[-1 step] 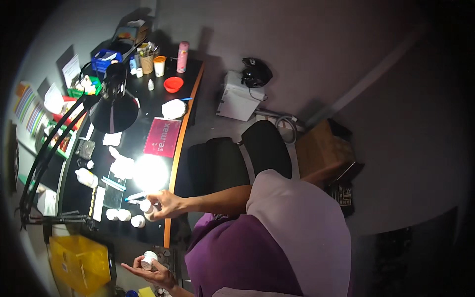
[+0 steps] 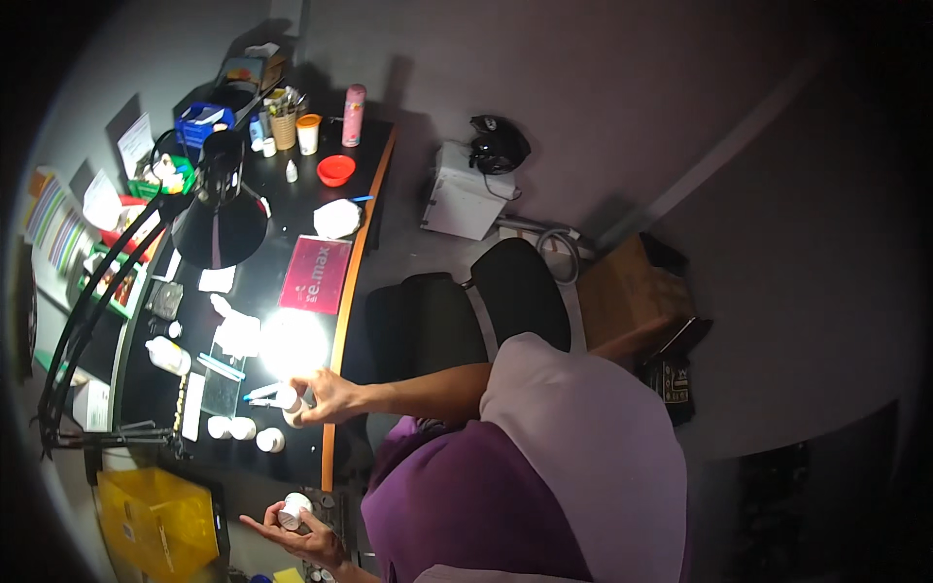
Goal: The person prepares a dental prosthetic by mixing white paste with liquid on a glass palette using a small spatula and then applies it to a dental bridge on a stone model using a brush.
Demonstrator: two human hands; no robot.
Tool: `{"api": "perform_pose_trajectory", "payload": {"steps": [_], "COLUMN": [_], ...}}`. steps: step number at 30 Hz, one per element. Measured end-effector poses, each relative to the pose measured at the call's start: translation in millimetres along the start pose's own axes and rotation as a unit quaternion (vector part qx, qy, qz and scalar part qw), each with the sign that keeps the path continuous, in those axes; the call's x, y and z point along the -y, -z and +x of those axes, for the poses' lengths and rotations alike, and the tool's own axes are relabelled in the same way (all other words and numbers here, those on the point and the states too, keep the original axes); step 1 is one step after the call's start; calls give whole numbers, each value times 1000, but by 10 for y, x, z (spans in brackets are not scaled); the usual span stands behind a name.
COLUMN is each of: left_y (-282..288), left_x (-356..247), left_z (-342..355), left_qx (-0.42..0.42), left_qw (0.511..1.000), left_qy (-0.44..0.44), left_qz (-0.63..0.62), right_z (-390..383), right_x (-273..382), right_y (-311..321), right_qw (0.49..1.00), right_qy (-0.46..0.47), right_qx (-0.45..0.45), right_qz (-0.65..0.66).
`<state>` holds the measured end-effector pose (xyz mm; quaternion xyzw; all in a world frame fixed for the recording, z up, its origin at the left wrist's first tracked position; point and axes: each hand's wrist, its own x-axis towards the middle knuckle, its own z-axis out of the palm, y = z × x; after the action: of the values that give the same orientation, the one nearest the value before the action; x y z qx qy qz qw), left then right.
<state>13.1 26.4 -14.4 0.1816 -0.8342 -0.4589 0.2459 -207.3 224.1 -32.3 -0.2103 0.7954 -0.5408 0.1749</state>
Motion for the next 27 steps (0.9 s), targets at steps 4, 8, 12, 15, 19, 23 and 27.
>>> {"api": "perform_pose_trajectory", "payload": {"steps": [4,8,12,15,19,23,27], "left_y": [-561,-960,-1512,-1948,-2331,-2483,-2522], "left_x": [-128,-316,-378,-85,118,286,418], "left_z": [469,845,1458,1831,2073,2138,2097], "left_qx": [45,59,28,-22,-38,-31,-26], "left_qw": [998,997,999,999,998,999,999], "left_qy": [-44,-46,-44,-31,38,32,25], "left_qz": [-12,16,13,-10,-20,-16,11], "right_z": [604,1183,1494,1645,1702,1800,1886], "right_x": [-286,-916,-1188,-1140,-804,-489,56], "right_y": [652,725,779,878,1412,2173,2385], "right_qw": [990,988,975,952,934,893,837], "right_qy": [-53,17,42,94,190,-45,-88], "right_qx": [-66,4,130,226,277,437,531], "right_qz": [-116,-153,-176,-183,-122,-100,-101]}}
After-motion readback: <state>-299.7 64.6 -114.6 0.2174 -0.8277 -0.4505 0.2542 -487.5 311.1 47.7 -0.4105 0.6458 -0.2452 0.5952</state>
